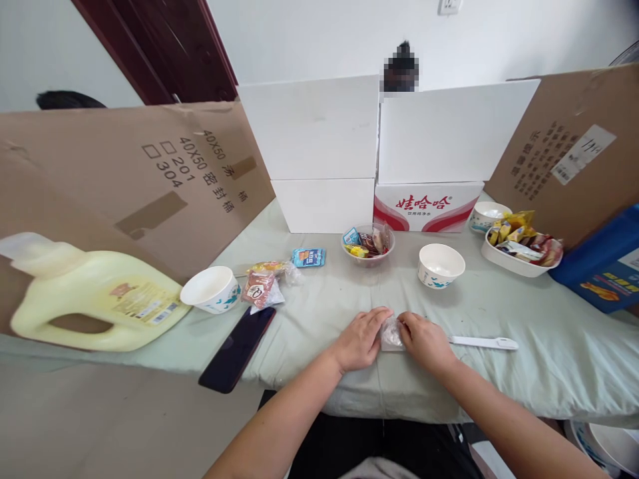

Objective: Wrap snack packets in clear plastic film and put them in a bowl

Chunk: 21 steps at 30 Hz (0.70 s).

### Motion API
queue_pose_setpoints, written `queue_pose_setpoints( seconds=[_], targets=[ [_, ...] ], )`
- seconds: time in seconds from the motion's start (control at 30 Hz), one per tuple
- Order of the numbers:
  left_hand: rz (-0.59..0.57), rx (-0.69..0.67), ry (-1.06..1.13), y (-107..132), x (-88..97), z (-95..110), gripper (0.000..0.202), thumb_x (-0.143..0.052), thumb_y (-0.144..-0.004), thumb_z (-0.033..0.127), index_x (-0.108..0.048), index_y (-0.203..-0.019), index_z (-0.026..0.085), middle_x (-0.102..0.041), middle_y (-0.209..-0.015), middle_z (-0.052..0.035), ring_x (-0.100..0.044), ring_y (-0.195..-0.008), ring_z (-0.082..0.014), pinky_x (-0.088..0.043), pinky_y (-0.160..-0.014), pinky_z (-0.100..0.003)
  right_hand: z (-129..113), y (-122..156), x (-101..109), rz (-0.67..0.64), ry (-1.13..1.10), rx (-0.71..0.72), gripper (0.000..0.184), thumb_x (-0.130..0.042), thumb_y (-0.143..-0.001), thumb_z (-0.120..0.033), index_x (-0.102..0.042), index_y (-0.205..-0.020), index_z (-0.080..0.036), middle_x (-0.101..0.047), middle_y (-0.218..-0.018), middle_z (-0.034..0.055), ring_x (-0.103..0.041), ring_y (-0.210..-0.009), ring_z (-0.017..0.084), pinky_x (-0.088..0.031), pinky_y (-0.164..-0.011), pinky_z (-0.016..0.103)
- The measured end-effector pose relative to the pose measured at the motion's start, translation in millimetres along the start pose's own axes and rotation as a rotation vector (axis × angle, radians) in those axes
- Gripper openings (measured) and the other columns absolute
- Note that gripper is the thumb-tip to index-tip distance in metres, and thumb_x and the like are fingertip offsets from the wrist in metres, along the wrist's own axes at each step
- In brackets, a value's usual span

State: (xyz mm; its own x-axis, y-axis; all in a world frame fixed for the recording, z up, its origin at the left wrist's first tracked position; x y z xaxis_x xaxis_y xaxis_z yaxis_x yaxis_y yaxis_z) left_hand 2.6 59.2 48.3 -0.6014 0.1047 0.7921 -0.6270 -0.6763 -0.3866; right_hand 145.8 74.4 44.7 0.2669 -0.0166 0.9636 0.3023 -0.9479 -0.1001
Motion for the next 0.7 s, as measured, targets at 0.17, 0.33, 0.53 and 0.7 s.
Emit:
queue_pose_setpoints(
  seconds=[0.17,0.33,0.53,0.7],
  targets=[
    [-0.007,0.011,0.023,-2.2,2.2,2.4,0.050,-0.044,-0.080,0.006,-0.045,-0.129,0.018,-0.049,-0.135,-0.0121,-0.047,-0.125,-0.0210,-0.041,-0.103,-0.038,-8.1,-2.0,-12.6,0.011,0.079,0.022,0.022,-0.038,-0.097,-0.024,-0.058,-0.091,-0.018,-0.066,-0.086,0.0060,-0.062,-0.066,0.016,-0.030,-0.055,0.026],
    [-0.012,0.125,-0.089,-5.4,0.6,-3.4,0.014,-0.054,-0.090,0.024,-0.064,-0.099,0.020,-0.059,-0.116,-0.0079,-0.050,-0.114,-0.0239,-0.041,-0.100,-0.042,-3.3,-1.8,-12.1,0.052,0.127,0.015,0.021,-0.040,-0.096,-0.026,-0.058,-0.090,-0.019,-0.063,-0.082,0.0057,-0.061,-0.065,0.017,-0.030,-0.054,0.027],
    [-0.004,0.161,-0.118,-6.8,-2.7,-8.4,0.024,-0.068,-0.081,0.028,-0.064,-0.104,0.022,-0.058,-0.117,-0.0065,-0.049,-0.112,-0.0243,-0.041,-0.097,-0.041,20.4,1.8,14.4,0.231,0.184,-0.012,0.020,-0.044,-0.089,-0.012,-0.061,-0.099,-0.013,-0.064,-0.100,0.0154,-0.060,-0.096,0.029,-0.044,-0.079,0.040],
    [-0.006,0.178,-0.115,-7.4,-0.7,-6.7,0.035,-0.067,-0.081,0.028,-0.062,-0.116,0.024,-0.058,-0.120,-0.0074,-0.048,-0.116,-0.0258,-0.040,-0.099,-0.044,-14.7,25.1,0.5,0.225,0.041,0.450,0.032,-0.044,-0.091,-0.013,-0.057,-0.120,-0.018,-0.057,-0.129,0.0121,-0.048,-0.125,0.025,-0.044,-0.100,0.042]
  ],
)
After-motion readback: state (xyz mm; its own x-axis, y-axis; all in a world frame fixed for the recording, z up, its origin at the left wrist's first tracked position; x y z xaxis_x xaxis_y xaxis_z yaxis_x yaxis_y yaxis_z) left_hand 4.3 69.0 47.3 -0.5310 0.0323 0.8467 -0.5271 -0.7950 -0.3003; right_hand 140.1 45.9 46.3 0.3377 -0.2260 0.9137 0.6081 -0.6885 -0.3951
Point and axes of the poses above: each hand's wrist, its own y-axis away from the middle knuckle, its own x-axis out of the back of the hand, z = x × y, the point moved 6 cm from there along -y, towards the middle knuckle
